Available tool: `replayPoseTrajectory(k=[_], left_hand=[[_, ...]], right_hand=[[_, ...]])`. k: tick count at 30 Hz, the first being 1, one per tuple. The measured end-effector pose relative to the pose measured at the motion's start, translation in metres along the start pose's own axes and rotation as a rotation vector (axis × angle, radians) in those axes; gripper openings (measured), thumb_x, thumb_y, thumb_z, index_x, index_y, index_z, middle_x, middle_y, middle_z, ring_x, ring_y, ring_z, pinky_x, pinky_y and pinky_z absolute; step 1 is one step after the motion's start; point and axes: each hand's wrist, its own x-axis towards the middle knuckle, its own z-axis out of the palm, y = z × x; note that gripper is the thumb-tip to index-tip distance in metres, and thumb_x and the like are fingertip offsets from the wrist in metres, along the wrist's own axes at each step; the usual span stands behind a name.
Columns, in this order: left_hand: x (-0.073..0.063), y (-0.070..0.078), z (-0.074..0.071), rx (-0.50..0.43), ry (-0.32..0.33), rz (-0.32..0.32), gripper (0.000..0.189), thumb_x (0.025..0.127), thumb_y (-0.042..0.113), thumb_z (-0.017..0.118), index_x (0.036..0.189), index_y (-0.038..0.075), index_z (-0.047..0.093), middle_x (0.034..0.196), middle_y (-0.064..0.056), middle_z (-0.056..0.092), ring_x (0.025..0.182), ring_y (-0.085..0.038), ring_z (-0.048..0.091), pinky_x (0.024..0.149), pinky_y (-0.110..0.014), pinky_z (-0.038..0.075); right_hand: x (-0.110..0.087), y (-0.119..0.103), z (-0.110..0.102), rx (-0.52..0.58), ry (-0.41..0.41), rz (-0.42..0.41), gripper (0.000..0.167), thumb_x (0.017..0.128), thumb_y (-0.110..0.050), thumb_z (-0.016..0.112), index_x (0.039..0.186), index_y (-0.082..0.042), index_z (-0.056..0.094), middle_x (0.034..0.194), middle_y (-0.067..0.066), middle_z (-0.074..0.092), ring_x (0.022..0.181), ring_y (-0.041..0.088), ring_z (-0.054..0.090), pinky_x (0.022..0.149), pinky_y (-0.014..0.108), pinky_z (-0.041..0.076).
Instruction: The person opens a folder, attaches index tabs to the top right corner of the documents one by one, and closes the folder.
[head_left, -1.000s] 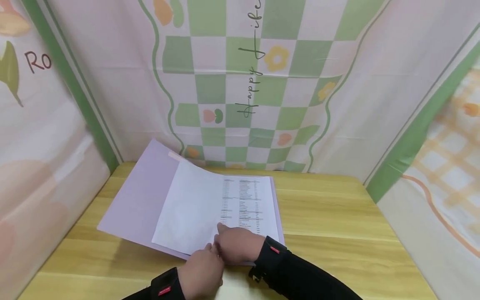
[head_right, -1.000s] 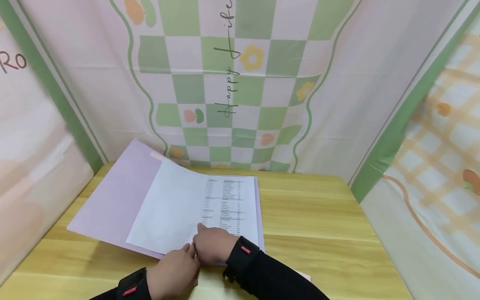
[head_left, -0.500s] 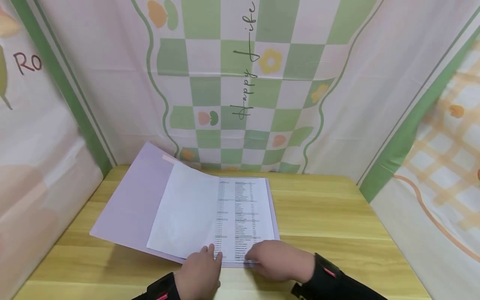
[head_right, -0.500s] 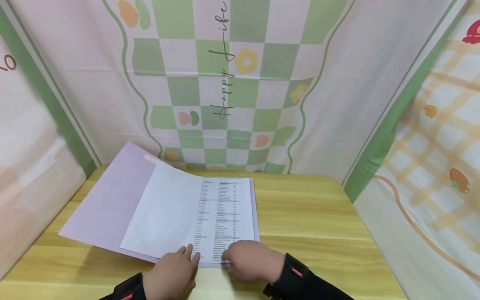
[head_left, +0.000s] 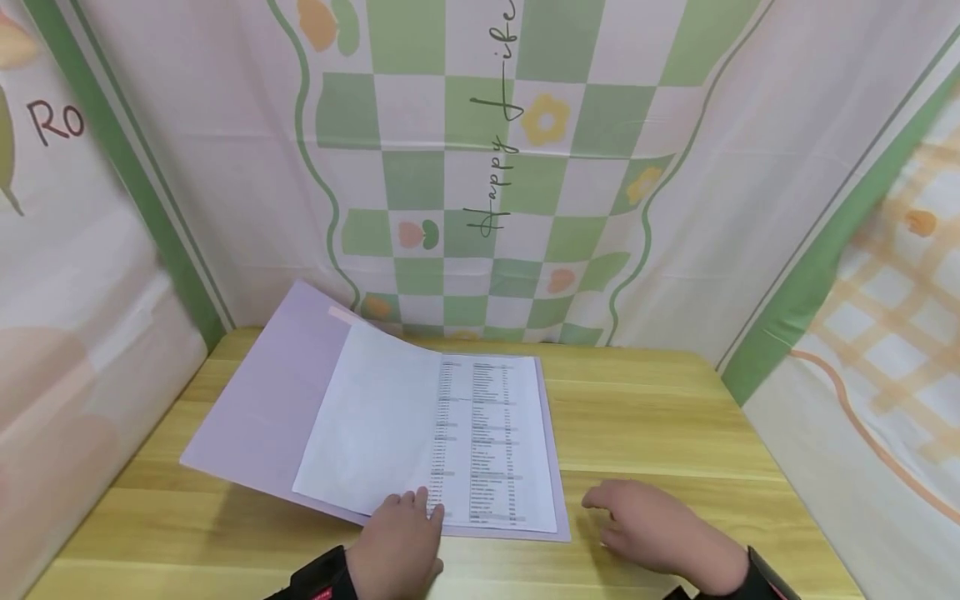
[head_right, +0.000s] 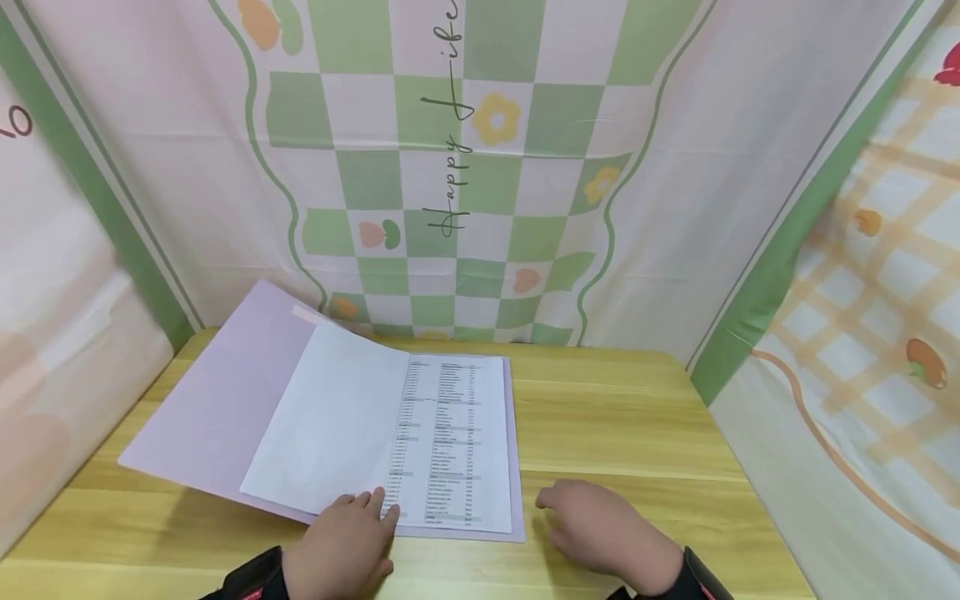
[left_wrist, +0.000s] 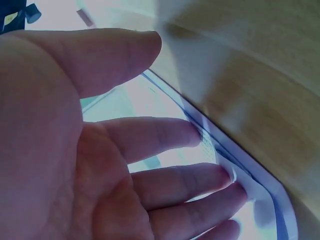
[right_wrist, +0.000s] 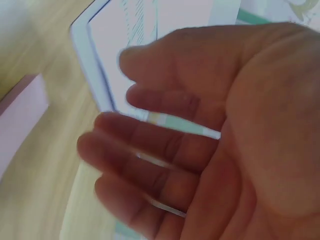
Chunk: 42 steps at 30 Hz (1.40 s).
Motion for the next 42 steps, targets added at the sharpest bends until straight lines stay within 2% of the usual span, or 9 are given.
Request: replayPoseTrajectory(k=[6,10,14,18,22,29,33,36,42], left_hand=[[-0.004,-0.002,0.001,0.003,0.041,0.024,0.056,0.089,0.051,0.066,0.129,0.012,0.068,0.128,-0.014,0.063,0.120,-0.030,0.056,0.101,-0.048,0.039],[-0.008,-0.001,0.001,-0.011,0.094,0.031,0.057,0.089,0.051,0.065,0.128,0.010,0.068,0.128,-0.016,0.063,0.123,-0.031,0.055,0.106,-0.048,0.035],[-0.009,-0.002,0.001,-0.029,0.098,0.031,0.056,0.092,0.051,0.063,0.130,0.009,0.067,0.130,-0.016,0.062,0.126,-0.032,0.053,0.109,-0.049,0.031],[-0.009,-0.002,0.001,-0.052,0.094,0.042,0.055,0.093,0.049,0.062,0.129,0.009,0.067,0.130,-0.017,0.062,0.126,-0.032,0.053,0.109,-0.050,0.031],[-0.008,-0.003,0.001,-0.076,0.090,0.044,0.053,0.093,0.048,0.062,0.128,0.009,0.068,0.129,-0.016,0.062,0.126,-0.032,0.053,0.109,-0.052,0.031],[-0.006,-0.002,-0.002,-0.094,0.105,0.047,0.047,0.091,0.048,0.064,0.109,0.007,0.074,0.120,-0.017,0.066,0.117,-0.034,0.058,0.107,-0.055,0.032],[-0.005,-0.003,-0.002,-0.071,0.159,0.057,0.039,0.090,0.047,0.065,0.088,0.009,0.074,0.098,-0.007,0.067,0.091,-0.024,0.061,0.095,-0.048,0.041],[-0.006,-0.003,-0.002,-0.049,0.211,0.072,0.036,0.089,0.046,0.066,0.076,0.012,0.069,0.079,0.001,0.056,0.072,-0.017,0.049,0.082,-0.041,0.042],[-0.006,-0.002,-0.007,-0.046,0.253,0.084,0.033,0.090,0.043,0.066,0.073,0.014,0.066,0.070,0.004,0.050,0.069,-0.016,0.045,0.079,-0.040,0.041]], right_hand=[[-0.019,0.011,0.011,-0.102,0.054,0.104,0.035,0.082,-0.029,0.080,0.106,-0.007,0.068,0.086,-0.004,0.059,0.070,0.009,0.053,0.064,0.036,0.050],[-0.025,0.015,0.019,-0.072,0.037,0.215,0.034,0.075,-0.021,0.082,0.104,-0.009,0.067,0.081,-0.005,0.050,0.062,0.008,0.043,0.056,0.032,0.044],[-0.027,0.016,0.025,-0.036,0.027,0.280,0.029,0.073,-0.015,0.082,0.096,-0.013,0.064,0.077,-0.003,0.044,0.057,0.011,0.039,0.053,0.030,0.039],[-0.029,0.016,0.033,-0.044,0.079,0.242,0.022,0.080,-0.015,0.080,0.085,-0.018,0.059,0.073,-0.006,0.041,0.055,0.008,0.037,0.051,0.027,0.037],[-0.030,0.018,0.039,-0.042,0.123,0.170,0.028,0.087,-0.016,0.074,0.077,-0.022,0.049,0.069,-0.011,0.037,0.056,0.005,0.034,0.051,0.026,0.035],[-0.023,0.012,0.033,-0.015,0.144,0.181,0.025,0.092,-0.019,0.068,0.075,-0.023,0.050,0.065,-0.013,0.038,0.055,0.003,0.035,0.050,0.025,0.035],[-0.015,0.003,0.023,-0.005,0.185,0.193,0.016,0.088,-0.018,0.070,0.080,-0.021,0.056,0.068,-0.013,0.040,0.056,0.003,0.037,0.050,0.025,0.035],[-0.011,-0.002,0.015,-0.008,0.220,0.195,0.018,0.088,-0.019,0.071,0.080,-0.021,0.055,0.069,-0.012,0.040,0.058,0.003,0.037,0.052,0.025,0.035],[0.003,-0.016,0.001,-0.012,0.304,0.165,0.013,0.087,-0.020,0.071,0.083,-0.022,0.059,0.073,-0.014,0.044,0.059,0.002,0.038,0.053,0.023,0.037]])
